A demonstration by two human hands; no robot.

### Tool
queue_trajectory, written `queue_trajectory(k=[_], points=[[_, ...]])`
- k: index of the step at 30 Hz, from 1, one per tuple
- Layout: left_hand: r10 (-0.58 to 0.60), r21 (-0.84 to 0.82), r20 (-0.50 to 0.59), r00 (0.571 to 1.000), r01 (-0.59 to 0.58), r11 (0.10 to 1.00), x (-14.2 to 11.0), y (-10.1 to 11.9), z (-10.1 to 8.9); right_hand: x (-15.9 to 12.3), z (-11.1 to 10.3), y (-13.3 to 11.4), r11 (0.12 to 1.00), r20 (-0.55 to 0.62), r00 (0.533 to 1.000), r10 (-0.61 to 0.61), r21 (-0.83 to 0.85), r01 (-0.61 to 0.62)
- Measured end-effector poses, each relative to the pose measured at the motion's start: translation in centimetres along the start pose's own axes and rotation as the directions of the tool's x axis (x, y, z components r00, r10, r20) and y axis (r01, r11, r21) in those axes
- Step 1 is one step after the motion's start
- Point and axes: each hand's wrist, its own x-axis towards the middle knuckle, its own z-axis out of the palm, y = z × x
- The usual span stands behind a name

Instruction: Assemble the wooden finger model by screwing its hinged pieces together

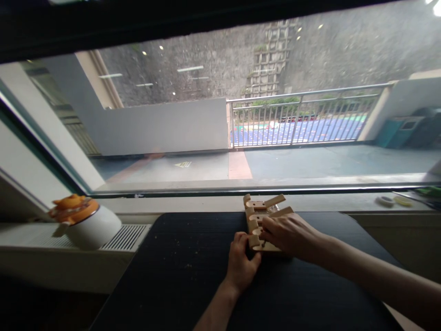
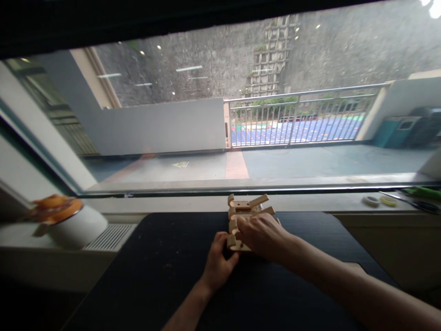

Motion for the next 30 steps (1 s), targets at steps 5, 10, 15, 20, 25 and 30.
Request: queue_trajectory(k=[5,10,15,20,25,30], points=[[0.006,-0.004,0.000,1.000,-0.006,1.000,0.0,0.1,0.0,0.6,-1.2,-0.4,0.995,0.060,0.994,0.095,-0.014,-0.095],[0.010,-0.010,0.007,1.000,-0.010,1.000,0.1,0.3,-0.1,0.8,-3.3,-0.9,0.998,0.100,0.994,-0.038,0.046,0.033],[0.017,-0.010,0.006,1.000,-0.017,1.000,0.0,0.2,-0.1,0.8,-3.8,-0.5,0.969,0.114,0.966,-0.231,0.114,0.218],[0.008,-0.001,0.010,1.000,-0.008,1.000,0.0,0.1,0.0,0.8,-2.1,-0.1,0.973,0.045,0.976,-0.212,0.100,0.207],[0.009,-0.013,0.008,1.000,-0.009,1.000,0.0,0.0,0.0,1.3,-1.1,-0.7,0.999,0.060,0.998,0.011,0.049,-0.014],[0.002,-0.016,0.005,1.000,-0.002,1.000,0.1,0.0,0.0,1.9,-1.5,-1.0,0.991,0.078,0.988,0.131,-0.007,-0.130]])
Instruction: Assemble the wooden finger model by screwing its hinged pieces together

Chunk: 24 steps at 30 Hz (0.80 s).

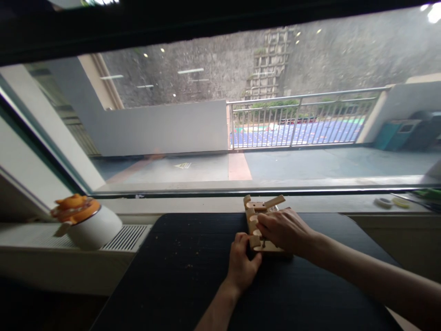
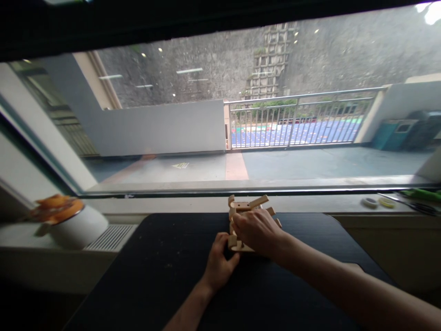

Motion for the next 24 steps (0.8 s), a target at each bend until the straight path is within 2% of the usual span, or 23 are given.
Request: queue_trajectory(k=[4,8,10,13,18,24], points=[[-0.004,0.001,0.004,1.000,0.004,1.000,0.0,0.1,0.0,-0.4,-1.0,0.3,0.999,0.050,0.998,-0.036,-0.014,0.037],[-0.008,-0.006,0.018,1.000,0.008,1.000,0.0,0.2,-0.1,-1.3,-1.7,0.6,0.974,0.116,0.967,-0.227,0.015,0.227],[-0.007,-0.011,0.020,1.000,0.007,1.000,0.0,0.1,-0.1,-1.5,-1.6,0.7,0.949,0.107,0.943,-0.316,0.020,0.316],[-0.006,-0.012,0.020,1.000,0.006,1.000,0.0,0.0,-0.1,-1.5,-0.8,0.8,0.929,0.046,0.928,-0.369,-0.017,0.371],[-0.006,-0.012,0.026,1.000,0.006,1.000,0.0,-0.1,0.0,-0.8,0.3,0.6,0.970,0.044,0.970,-0.238,-0.044,0.240],[-0.007,-0.017,0.024,1.000,0.008,1.000,0.0,-0.1,0.0,-0.5,-0.5,0.9,0.994,0.111,0.990,-0.091,-0.042,0.097]])
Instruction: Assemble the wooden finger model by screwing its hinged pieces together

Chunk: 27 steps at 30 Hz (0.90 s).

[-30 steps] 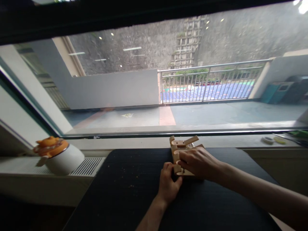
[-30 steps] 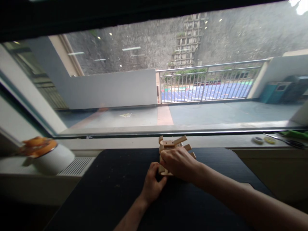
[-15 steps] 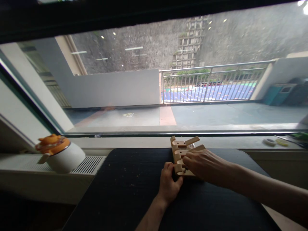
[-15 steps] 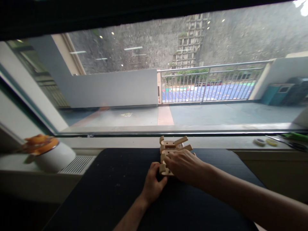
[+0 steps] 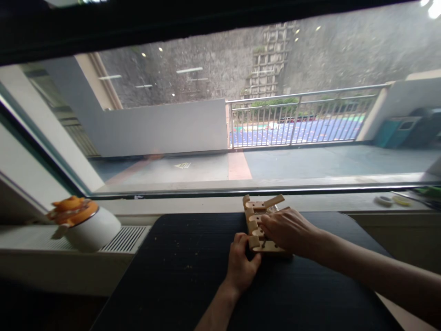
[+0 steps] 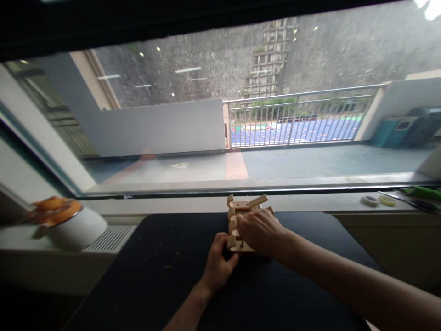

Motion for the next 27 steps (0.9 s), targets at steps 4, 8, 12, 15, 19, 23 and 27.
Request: queue_trajectory(k=[4,8,12,15,19,23,27], points=[[0.002,0.002,-0.006,1.000,-0.002,1.000,0.0,-0.1,0.1,-0.5,-1.1,0.1,1.000,0.036,0.999,0.000,0.028,-0.001],[-0.002,-0.001,-0.002,1.000,0.002,1.000,0.1,0.0,0.1,-1.0,-2.1,0.1,0.986,0.063,0.994,-0.093,0.141,0.084],[-0.003,0.005,-0.004,1.000,0.003,1.000,0.0,0.0,0.1,-1.0,-1.5,0.3,0.979,0.045,0.984,-0.174,0.114,0.168],[0.001,0.007,-0.005,1.000,-0.001,1.000,0.0,-0.1,0.1,-0.9,-0.4,0.3,0.980,-0.008,0.982,-0.186,0.071,0.186],[-0.003,0.002,0.005,1.000,0.003,1.000,-0.1,-0.2,0.1,-0.8,0.3,-0.2,0.992,0.014,0.992,-0.124,0.024,0.124],[0.003,-0.001,0.006,1.000,-0.003,1.000,-0.1,-0.2,0.1,-0.6,-0.1,-0.5,0.999,0.020,0.999,-0.040,0.012,0.040],[0.003,-0.004,-0.003,1.000,-0.003,1.000,0.0,-0.2,0.1,-0.7,-1.0,-0.6,0.999,0.022,1.000,-0.010,0.034,0.009]])
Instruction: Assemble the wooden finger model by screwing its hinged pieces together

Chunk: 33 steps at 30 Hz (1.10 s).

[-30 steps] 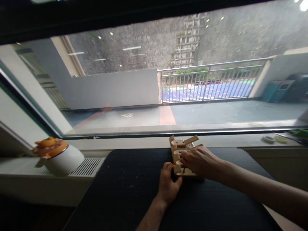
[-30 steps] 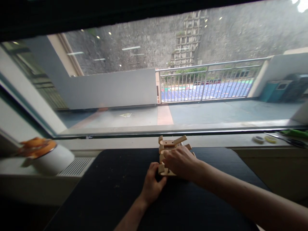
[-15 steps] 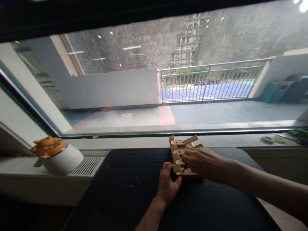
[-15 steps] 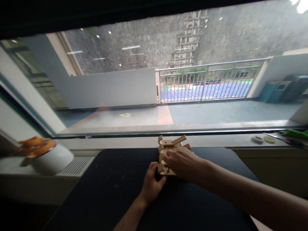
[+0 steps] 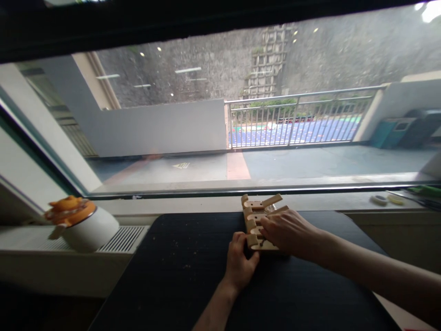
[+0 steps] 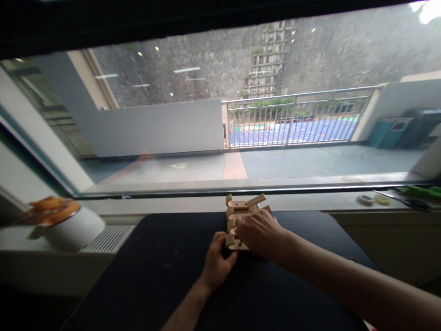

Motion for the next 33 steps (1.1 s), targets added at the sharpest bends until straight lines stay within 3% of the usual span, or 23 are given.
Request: queue_trajectory(k=[5,11,25,33], points=[[-0.003,0.004,0.000,1.000,0.003,1.000,0.0,0.1,-0.1,-0.5,-1.0,-0.1,0.998,0.033,0.998,-0.048,0.034,0.047],[-0.004,0.013,-0.006,1.000,0.004,1.000,0.0,0.2,-0.1,-0.2,-0.6,0.3,0.992,0.053,0.992,-0.111,0.070,0.107],[0.019,0.010,-0.015,1.000,-0.019,1.000,0.0,0.3,-0.1,-0.4,-0.2,-0.3,0.999,0.004,0.999,0.053,0.009,-0.053],[0.019,0.006,-0.012,1.000,-0.019,1.000,0.0,0.2,0.0,-0.5,0.6,-0.3,0.984,-0.017,0.985,-0.170,-0.049,0.169]])
